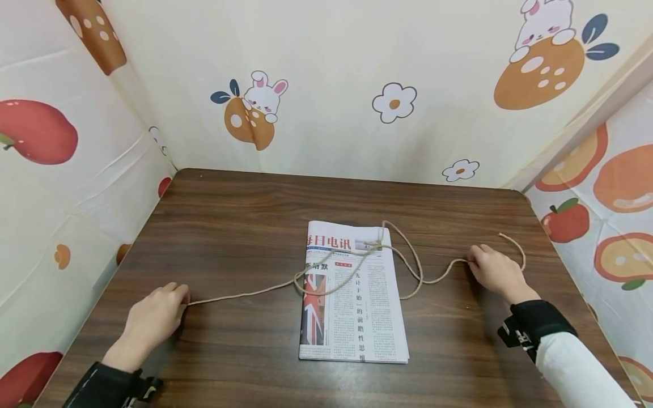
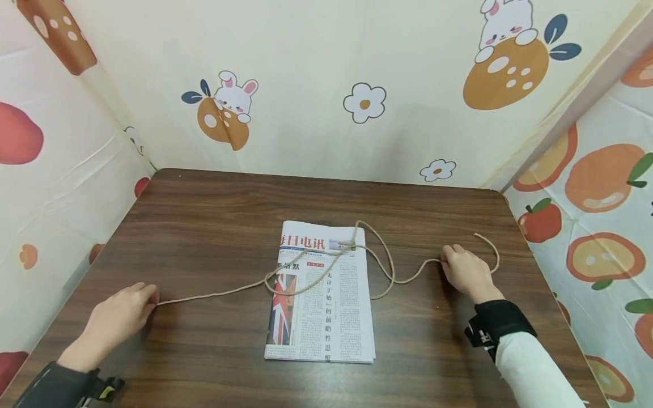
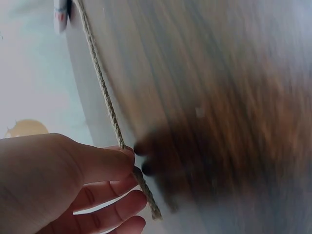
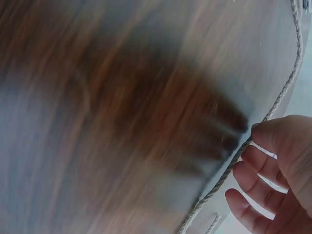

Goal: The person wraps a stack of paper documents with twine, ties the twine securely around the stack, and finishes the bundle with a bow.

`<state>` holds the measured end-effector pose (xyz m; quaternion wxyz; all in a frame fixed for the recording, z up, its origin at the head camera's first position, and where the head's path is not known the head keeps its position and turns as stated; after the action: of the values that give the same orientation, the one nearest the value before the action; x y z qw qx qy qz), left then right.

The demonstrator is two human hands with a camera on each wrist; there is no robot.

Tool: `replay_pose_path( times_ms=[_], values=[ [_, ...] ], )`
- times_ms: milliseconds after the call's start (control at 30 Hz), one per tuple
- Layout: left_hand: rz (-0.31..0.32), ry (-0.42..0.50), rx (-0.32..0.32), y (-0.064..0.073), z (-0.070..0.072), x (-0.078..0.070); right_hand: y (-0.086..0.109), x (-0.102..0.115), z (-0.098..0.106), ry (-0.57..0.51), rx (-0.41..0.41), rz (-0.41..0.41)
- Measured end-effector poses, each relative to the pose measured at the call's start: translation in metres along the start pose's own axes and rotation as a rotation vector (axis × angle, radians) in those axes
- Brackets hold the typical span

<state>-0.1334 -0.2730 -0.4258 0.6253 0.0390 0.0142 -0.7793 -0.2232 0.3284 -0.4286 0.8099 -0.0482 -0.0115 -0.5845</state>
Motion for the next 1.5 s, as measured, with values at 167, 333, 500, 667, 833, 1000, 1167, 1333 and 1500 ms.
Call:
replay_pose_path(
  times_ms=[167, 333, 500, 667, 833, 1000, 1167, 1333, 1500],
  values=[
    [0.010, 0.005, -0.035, 0.002, 0.002, 0.017, 0.007, -0.020, -0.001, -0.008, 0.073, -0.104],
    [0.016, 0.005, -0.020, -0.001, 0.005, 0.014, 0.012, -0.027, -0.001, -0.016, 0.100, -0.133],
    [-0.030, -0.026, -0.071, -0.009, 0.011, -0.013, 0.010, -0.009, 0.006, 0.028, 0.010, -0.047],
    [-0.145, -0.047, -0.193, -0.020, 0.019, -0.057, 0.009, 0.028, 0.020, 0.054, -0.186, 0.091],
    [-0.267, 0.001, -0.281, -0.032, 0.019, -0.101, 0.013, 0.072, 0.018, 0.012, -0.267, 0.241],
    [-0.303, 0.042, -0.233, -0.046, 0.010, -0.135, 0.016, 0.102, 0.005, -0.006, -0.214, 0.279],
    [-0.311, 0.062, -0.216, -0.058, 0.002, -0.158, 0.015, 0.112, -0.007, 0.015, -0.170, 0.243],
    [-0.285, 0.059, -0.222, -0.065, -0.006, -0.167, 0.014, 0.112, -0.008, 0.016, -0.184, 0.225],
    [-0.258, 0.029, -0.204, -0.066, -0.012, -0.167, 0.013, 0.105, -0.007, 0.014, -0.185, 0.213]
  ],
)
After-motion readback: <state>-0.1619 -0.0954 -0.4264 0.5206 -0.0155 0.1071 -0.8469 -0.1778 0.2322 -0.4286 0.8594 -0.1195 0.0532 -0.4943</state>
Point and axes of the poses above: each hand's wrist, its own y-axis away from the middle knuckle, its own z-axis out of the back of the hand, x = y × z, the point moved 8 cm from there along -y, towards the middle knuckle, and after that the axes turned 2 degrees about x, right-handed, at the moved point
